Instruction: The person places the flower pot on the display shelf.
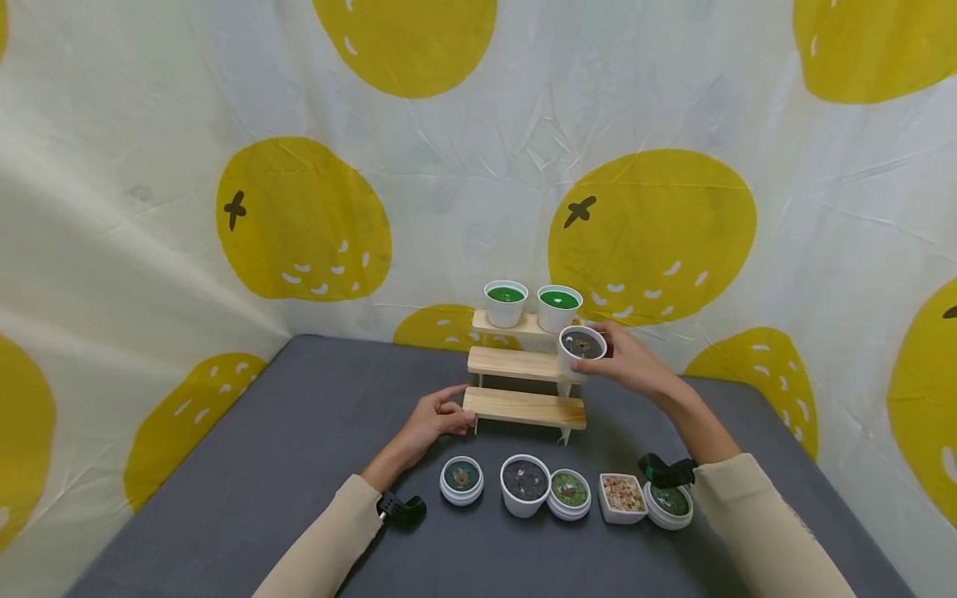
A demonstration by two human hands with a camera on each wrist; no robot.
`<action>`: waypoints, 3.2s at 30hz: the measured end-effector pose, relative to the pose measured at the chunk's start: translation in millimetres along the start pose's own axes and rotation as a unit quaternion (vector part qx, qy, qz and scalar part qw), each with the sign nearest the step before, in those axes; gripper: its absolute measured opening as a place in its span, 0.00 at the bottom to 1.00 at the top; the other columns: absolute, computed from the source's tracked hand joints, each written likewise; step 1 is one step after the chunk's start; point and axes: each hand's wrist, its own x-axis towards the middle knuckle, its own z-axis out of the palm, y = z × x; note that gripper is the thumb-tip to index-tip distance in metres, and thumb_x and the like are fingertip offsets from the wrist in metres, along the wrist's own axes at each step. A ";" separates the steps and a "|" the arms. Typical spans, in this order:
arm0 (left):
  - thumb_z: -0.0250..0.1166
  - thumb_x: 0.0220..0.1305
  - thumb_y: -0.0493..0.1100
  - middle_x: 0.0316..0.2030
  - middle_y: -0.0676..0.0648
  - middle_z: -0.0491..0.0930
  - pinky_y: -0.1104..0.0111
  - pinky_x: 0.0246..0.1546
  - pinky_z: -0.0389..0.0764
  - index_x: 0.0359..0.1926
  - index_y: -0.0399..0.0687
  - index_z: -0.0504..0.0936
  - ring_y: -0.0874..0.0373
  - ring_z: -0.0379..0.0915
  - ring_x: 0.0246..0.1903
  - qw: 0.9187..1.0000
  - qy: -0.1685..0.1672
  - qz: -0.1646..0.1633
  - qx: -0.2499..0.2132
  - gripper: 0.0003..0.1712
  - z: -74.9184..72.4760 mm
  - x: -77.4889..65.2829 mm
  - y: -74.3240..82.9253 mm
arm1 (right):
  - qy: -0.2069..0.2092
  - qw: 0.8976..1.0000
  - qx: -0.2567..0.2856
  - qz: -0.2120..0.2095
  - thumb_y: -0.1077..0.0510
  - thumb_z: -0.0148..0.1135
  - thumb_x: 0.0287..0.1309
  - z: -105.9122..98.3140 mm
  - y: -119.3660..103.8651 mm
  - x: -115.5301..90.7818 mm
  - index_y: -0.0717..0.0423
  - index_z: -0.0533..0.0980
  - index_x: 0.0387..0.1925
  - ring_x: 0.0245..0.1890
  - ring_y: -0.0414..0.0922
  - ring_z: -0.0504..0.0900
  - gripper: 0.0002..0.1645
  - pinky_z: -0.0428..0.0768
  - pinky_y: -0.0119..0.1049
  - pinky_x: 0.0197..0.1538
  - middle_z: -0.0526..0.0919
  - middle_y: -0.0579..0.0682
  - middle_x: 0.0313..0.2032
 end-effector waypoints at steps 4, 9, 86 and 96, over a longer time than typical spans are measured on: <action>0.73 0.66 0.40 0.36 0.48 0.90 0.69 0.38 0.87 0.77 0.40 0.64 0.60 0.85 0.35 1.000 0.002 -0.003 0.001 0.43 0.7 -0.4 1.9 | -0.005 1.000 0.008 -0.009 0.50 0.73 0.61 2.3 -1.7 6.1 0.64 0.61 0.71 0.54 0.55 0.75 0.46 0.76 0.38 0.50 0.71 0.64 0.62; 0.73 0.66 0.40 0.35 0.49 0.89 0.69 0.38 0.87 0.77 0.40 0.65 0.60 0.85 0.35 1.000 0.004 -0.002 0.000 0.42 1.3 0.0 1.3 | -0.010 1.000 0.013 -0.015 0.50 0.74 0.60 7.1 -2.3 12.2 0.66 0.61 0.69 0.52 0.54 0.75 0.46 0.75 0.38 0.48 0.73 0.65 0.60; 0.72 0.67 0.39 0.34 0.51 0.89 0.70 0.39 0.87 0.76 0.45 0.67 0.60 0.85 0.37 1.000 0.001 -0.013 -0.010 0.39 -2.1 2.1 2.0 | -0.030 0.998 0.043 -0.031 0.49 0.77 0.57 82.3 -41.5 73.5 0.57 0.61 0.68 0.58 0.53 0.76 0.46 0.78 0.47 0.61 0.74 0.58 0.62; 0.72 0.67 0.40 0.35 0.50 0.89 0.69 0.39 0.87 0.76 0.45 0.67 0.60 0.85 0.37 1.000 0.004 -0.016 -0.007 0.40 -0.4 2.9 3.7 | -0.019 0.998 0.051 -0.023 0.50 0.77 0.58 85.6 -40.8 72.3 0.56 0.61 0.68 0.56 0.53 0.79 0.45 0.82 0.42 0.53 0.76 0.58 0.60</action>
